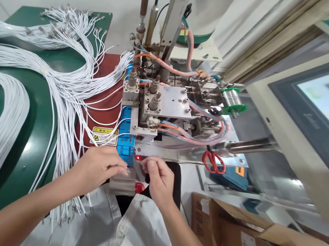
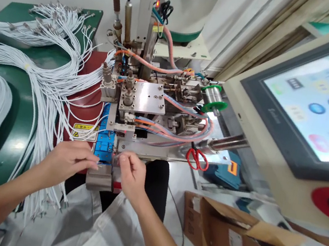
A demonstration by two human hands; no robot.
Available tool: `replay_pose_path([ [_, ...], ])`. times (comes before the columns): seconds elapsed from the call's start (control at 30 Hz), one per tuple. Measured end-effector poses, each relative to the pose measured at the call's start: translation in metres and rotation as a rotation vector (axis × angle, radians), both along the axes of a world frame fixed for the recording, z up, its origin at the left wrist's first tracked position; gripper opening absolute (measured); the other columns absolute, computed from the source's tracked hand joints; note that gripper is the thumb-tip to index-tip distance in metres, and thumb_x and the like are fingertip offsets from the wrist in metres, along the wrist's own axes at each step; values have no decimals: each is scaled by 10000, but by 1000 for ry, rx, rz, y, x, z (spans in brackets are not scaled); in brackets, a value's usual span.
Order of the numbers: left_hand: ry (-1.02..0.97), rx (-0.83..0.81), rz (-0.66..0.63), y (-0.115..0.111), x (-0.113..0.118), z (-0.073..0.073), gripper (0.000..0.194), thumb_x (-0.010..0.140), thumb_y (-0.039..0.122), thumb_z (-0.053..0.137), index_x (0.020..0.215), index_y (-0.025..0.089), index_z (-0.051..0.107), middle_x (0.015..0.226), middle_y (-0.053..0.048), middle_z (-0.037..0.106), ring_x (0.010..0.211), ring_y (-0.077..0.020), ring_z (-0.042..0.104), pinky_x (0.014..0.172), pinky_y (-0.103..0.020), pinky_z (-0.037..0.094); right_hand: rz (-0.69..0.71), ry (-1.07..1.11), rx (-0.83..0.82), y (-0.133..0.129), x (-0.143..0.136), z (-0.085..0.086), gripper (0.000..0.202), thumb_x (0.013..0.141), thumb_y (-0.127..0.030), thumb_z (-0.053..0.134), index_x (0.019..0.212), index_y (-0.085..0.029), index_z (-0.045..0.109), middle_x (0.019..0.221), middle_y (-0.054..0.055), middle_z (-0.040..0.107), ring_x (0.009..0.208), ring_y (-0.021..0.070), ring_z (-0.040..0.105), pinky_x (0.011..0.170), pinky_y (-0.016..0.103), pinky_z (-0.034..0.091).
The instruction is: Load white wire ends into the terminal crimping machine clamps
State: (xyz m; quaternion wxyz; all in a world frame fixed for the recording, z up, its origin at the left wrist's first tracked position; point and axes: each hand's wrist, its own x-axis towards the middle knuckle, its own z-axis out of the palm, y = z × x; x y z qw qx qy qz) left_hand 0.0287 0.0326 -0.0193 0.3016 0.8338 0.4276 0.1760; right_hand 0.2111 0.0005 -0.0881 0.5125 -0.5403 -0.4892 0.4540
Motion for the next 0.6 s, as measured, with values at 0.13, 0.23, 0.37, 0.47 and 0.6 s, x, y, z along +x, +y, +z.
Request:
replay_pose_path([
  [0.13,-35,-66,98,0,3,-1,133,811,253,567,750,225,682,682,21,634,639,-107,574,628,-214,444,91,-40,61,-12,-2,5,176,833,-299,485,847,-192,623,733,36,610,642,149,559,586,271,452],
  [0.23,-45,-105,159,-3,3,-3,126,797,248,574,720,205,665,658,22,622,613,-102,563,592,-207,434,100,-73,115,-13,-9,10,152,816,-263,503,874,-195,627,758,45,618,648,152,566,589,279,466],
  [0.37,-42,-125,158,-9,5,-3,118,780,172,545,729,191,649,677,12,616,632,-107,563,588,-208,432,82,-134,186,-6,-20,22,70,778,-202,556,778,-197,626,721,31,621,637,140,564,573,258,464],
  [0.47,9,-151,132,-13,1,2,107,768,169,548,807,203,642,760,9,640,701,-123,584,639,-222,455,110,-165,253,-1,-26,30,89,781,-165,544,714,-196,594,677,24,602,645,141,559,592,263,461],
  [0.6,100,-149,57,-14,-10,11,244,813,275,542,1048,240,596,957,-19,651,871,-167,589,754,-276,466,159,-192,294,0,-28,33,127,811,-162,475,730,-197,567,693,26,580,653,143,539,610,276,448],
])
